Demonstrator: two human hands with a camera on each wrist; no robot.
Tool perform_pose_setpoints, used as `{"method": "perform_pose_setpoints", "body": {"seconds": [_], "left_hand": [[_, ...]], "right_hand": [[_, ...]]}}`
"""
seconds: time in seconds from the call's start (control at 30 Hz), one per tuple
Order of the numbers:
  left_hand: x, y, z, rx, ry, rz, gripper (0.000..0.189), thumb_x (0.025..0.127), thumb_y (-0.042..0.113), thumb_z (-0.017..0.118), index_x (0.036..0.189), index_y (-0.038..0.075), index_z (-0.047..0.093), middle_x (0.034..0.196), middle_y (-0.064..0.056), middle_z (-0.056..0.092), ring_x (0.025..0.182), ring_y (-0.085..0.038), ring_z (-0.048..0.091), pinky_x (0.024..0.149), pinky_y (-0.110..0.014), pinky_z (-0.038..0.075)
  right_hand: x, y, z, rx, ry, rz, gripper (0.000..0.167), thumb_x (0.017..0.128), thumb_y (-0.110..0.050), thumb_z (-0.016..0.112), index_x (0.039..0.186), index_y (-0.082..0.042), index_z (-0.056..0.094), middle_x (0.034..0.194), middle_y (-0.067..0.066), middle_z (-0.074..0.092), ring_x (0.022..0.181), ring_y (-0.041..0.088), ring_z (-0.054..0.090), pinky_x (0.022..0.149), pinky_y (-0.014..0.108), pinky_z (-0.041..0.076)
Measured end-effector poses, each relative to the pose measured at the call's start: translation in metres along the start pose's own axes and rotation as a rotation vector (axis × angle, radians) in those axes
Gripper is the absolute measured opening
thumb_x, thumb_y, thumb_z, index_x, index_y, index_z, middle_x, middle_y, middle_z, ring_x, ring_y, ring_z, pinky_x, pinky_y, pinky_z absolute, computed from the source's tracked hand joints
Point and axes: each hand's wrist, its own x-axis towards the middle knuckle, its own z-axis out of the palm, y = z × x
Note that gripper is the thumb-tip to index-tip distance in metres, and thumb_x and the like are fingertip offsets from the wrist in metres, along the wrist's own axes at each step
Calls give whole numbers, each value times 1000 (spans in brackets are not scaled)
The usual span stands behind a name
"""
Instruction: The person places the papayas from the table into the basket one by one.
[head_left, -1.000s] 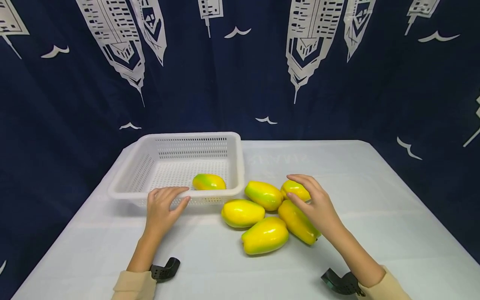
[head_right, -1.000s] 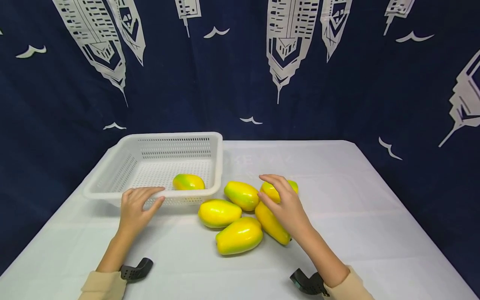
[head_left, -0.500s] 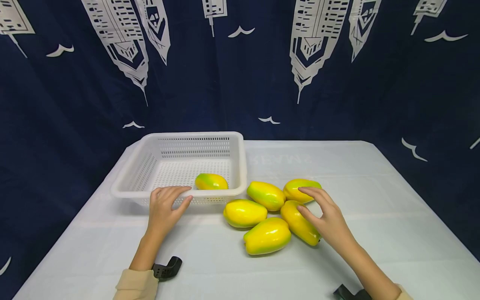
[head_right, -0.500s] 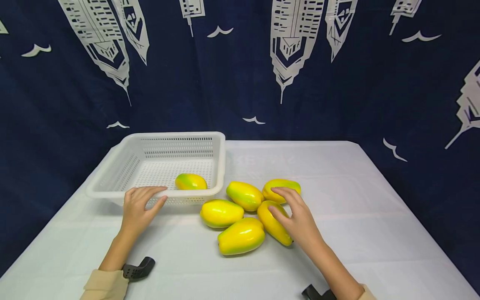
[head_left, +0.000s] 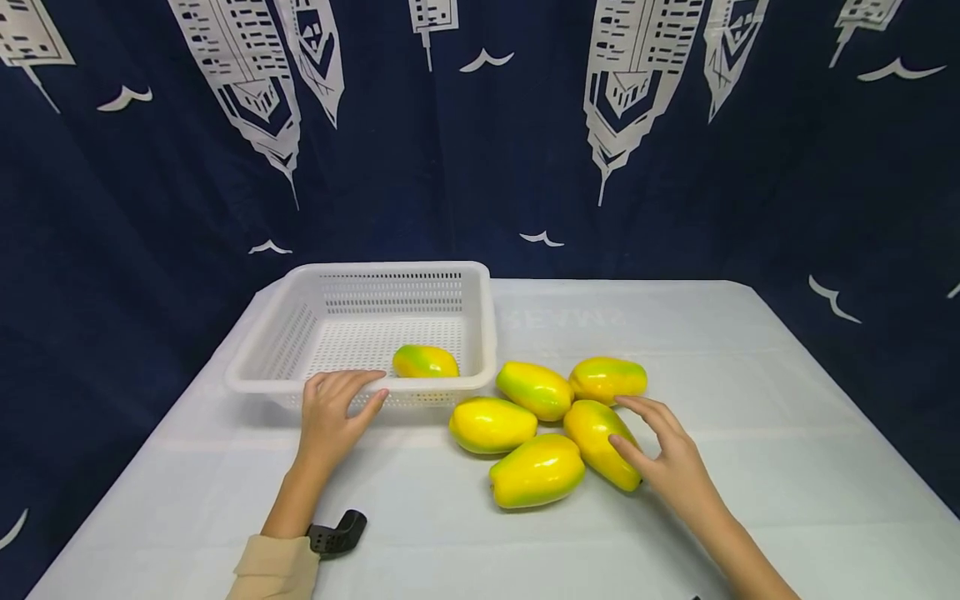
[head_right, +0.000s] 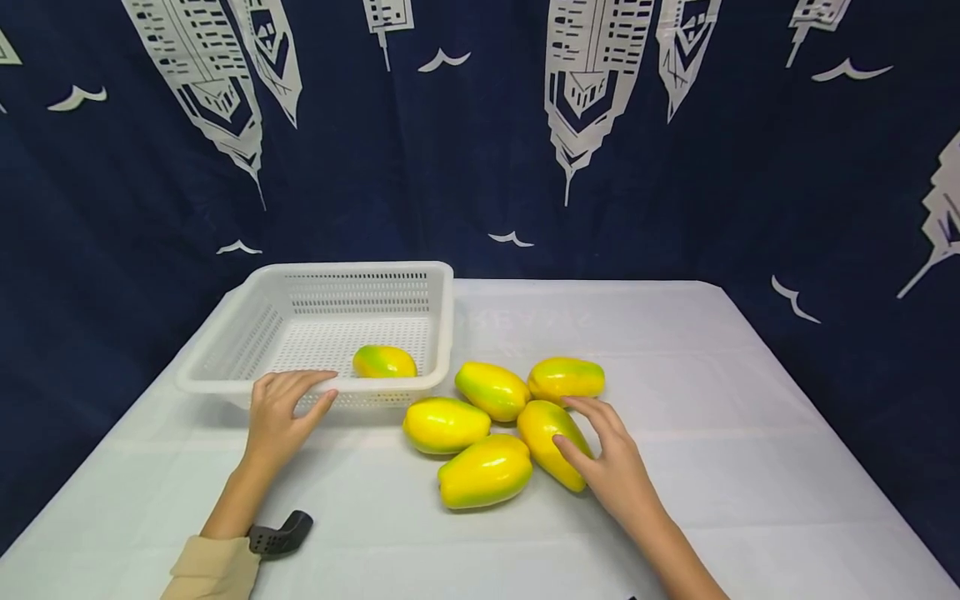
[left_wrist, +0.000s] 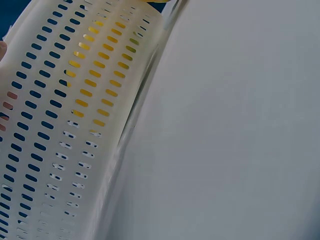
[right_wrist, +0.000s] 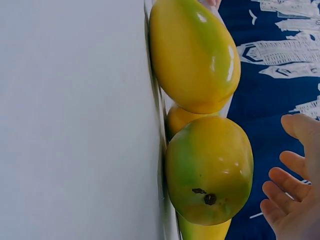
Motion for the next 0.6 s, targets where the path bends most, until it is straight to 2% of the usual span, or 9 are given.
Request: {"method": "perform_pose_setpoints", "body": {"seconds": [0.2, 0.6], "left_hand": [[2, 0, 0, 1, 2, 3, 25, 72, 23, 69, 95, 13, 68, 89, -6, 70, 86, -26, 60, 85, -43, 31], [1, 0, 1, -9, 7, 4, 25, 72, 23, 68, 95, 13, 68, 89, -6, 70, 86, -26, 60, 84, -42, 30]], "right_hand": [[-2, 3, 1, 16, -46, 57, 52, 83, -23, 65, 129, -11, 46, 130, 12, 44, 123, 36, 38, 93, 61, 31], [-5, 8, 3, 6, -130, 126, 57, 83, -32, 64, 133, -13, 42, 133, 11, 40, 123, 36, 37, 92, 63, 31]]}}
